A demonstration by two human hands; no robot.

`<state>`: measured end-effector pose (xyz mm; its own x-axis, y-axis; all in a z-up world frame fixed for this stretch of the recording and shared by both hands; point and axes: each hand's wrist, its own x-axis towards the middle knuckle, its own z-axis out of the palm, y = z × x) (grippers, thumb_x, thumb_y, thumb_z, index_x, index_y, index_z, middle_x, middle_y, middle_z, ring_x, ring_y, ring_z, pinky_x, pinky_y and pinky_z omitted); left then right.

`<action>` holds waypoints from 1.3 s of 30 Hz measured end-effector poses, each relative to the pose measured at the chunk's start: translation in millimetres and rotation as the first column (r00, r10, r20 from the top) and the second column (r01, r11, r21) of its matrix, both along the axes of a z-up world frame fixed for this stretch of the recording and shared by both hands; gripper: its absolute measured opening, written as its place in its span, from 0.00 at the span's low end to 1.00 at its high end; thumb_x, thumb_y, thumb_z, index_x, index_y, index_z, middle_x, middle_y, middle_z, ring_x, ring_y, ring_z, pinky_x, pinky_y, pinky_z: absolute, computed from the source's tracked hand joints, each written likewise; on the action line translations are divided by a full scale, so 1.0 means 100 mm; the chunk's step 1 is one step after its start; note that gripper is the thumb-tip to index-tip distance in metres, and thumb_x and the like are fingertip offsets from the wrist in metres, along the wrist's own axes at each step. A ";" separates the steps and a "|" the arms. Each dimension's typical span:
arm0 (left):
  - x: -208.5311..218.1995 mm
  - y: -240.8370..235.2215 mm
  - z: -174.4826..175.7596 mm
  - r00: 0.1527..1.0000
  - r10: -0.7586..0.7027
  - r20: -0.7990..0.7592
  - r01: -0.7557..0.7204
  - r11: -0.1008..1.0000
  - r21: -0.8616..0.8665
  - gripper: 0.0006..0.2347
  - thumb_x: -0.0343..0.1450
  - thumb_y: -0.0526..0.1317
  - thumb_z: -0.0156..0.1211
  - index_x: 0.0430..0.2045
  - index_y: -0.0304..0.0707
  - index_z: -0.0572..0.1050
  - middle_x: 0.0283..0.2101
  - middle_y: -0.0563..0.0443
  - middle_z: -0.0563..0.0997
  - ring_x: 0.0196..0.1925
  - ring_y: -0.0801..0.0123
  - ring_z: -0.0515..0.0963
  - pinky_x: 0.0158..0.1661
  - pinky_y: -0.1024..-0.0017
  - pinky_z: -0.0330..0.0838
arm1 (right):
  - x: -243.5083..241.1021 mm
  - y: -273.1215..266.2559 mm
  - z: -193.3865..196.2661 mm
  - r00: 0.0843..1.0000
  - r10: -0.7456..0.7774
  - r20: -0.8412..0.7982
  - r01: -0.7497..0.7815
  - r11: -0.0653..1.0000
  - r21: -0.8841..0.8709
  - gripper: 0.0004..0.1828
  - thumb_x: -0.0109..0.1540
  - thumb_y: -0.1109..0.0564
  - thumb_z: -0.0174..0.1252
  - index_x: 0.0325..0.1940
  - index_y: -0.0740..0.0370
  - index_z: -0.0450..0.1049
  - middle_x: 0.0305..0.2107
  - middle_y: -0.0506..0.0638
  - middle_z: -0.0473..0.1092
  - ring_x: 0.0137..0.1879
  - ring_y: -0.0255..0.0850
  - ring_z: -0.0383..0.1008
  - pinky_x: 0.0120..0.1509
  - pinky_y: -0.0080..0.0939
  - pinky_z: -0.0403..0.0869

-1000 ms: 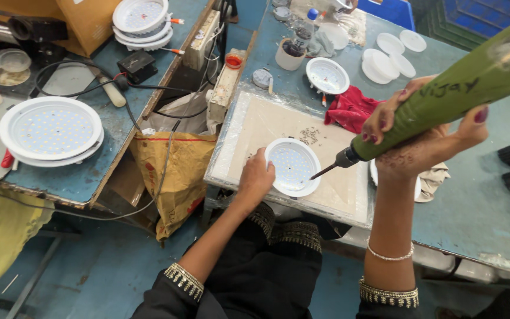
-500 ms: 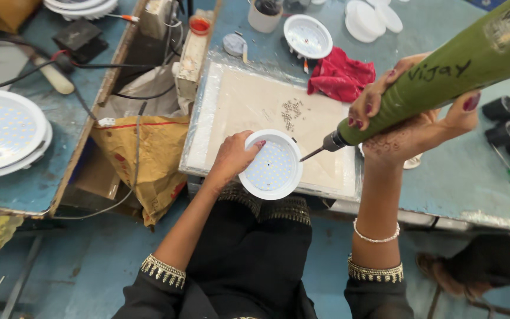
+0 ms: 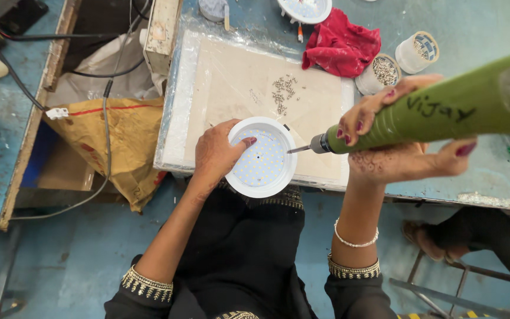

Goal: The person uses a green handheld drill to make holes in white circular LED light modules. They hold each module with one hand and drill with the other, then place the finished module into a stack on the table.

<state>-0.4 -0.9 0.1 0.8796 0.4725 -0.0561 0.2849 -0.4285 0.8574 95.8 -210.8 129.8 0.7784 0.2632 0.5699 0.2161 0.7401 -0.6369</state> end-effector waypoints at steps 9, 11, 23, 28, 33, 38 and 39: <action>0.00 -0.02 0.01 0.999 0.050 -0.003 -0.050 0.997 -0.050 0.15 0.63 0.48 0.69 0.42 0.48 0.84 0.37 0.49 0.87 0.40 0.58 0.85 0.42 0.63 0.76 | -0.02 -0.01 -0.02 0.999 0.022 0.030 -0.020 0.998 -0.067 0.49 0.61 0.15 0.38 0.42 0.68 0.56 0.24 0.58 0.59 0.19 0.45 0.63 0.20 0.43 0.65; 0.00 -0.02 0.00 0.999 0.050 0.015 -0.049 0.998 -0.040 0.15 0.63 0.48 0.69 0.41 0.47 0.84 0.38 0.49 0.87 0.40 0.57 0.85 0.43 0.63 0.75 | -0.02 0.06 -0.01 0.999 0.024 0.022 -0.023 0.999 -0.049 0.48 0.62 0.15 0.37 0.42 0.69 0.56 0.24 0.58 0.58 0.19 0.46 0.63 0.21 0.43 0.65; -0.02 -0.01 -0.09 0.996 0.044 0.084 -0.039 0.998 -0.053 0.15 0.63 0.48 0.67 0.40 0.45 0.84 0.42 0.50 0.86 0.44 0.57 0.84 0.45 0.62 0.74 | 0.07 0.60 0.02 0.986 0.162 0.027 -0.164 0.985 0.063 0.53 0.59 0.13 0.38 0.48 0.71 0.58 0.35 0.58 0.62 0.22 0.46 0.66 0.18 0.41 0.68; -0.02 -0.01 -0.09 0.995 0.043 0.095 -0.039 0.998 -0.043 0.14 0.63 0.48 0.66 0.40 0.46 0.83 0.41 0.50 0.86 0.44 0.55 0.83 0.44 0.61 0.74 | 0.14 0.57 -0.08 0.981 0.196 -0.001 -0.196 0.981 0.008 0.53 0.61 0.13 0.37 0.46 0.72 0.58 0.32 0.59 0.62 0.22 0.47 0.62 0.20 0.42 0.65; -0.03 -0.01 -0.10 0.994 0.039 0.104 -0.035 0.999 -0.040 0.14 0.64 0.47 0.66 0.40 0.46 0.84 0.41 0.50 0.85 0.44 0.56 0.83 0.44 0.61 0.74 | 0.17 0.51 -0.17 0.971 0.240 0.018 -0.238 0.969 -0.065 0.53 0.59 0.12 0.36 0.46 0.70 0.59 0.28 0.59 0.63 0.23 0.45 0.61 0.25 0.41 0.63; -0.02 -0.01 -0.09 0.994 0.041 0.098 -0.037 0.998 -0.043 0.14 0.63 0.46 0.66 0.40 0.46 0.84 0.41 0.51 0.85 0.44 0.56 0.83 0.44 0.61 0.74 | 0.16 0.55 -0.18 0.976 0.212 -0.047 -0.212 0.977 -0.004 0.55 0.58 0.11 0.37 0.47 0.71 0.59 0.33 0.59 0.63 0.24 0.47 0.62 0.23 0.43 0.65; -0.02 0.00 -0.09 0.995 0.039 0.096 -0.035 0.998 -0.043 0.14 0.63 0.46 0.66 0.40 0.47 0.84 0.41 0.51 0.85 0.44 0.56 0.83 0.44 0.61 0.74 | 0.15 0.56 -0.17 0.976 0.203 -0.074 -0.202 0.979 0.013 0.56 0.57 0.11 0.37 0.48 0.72 0.59 0.33 0.59 0.64 0.24 0.48 0.63 0.23 0.43 0.65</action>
<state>-2.7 -1.3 -9.2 0.8637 0.5039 0.0086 0.2147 -0.3833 0.8983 110.5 -155.1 112.4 0.7495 0.4169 0.5142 0.0134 0.7671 -0.6414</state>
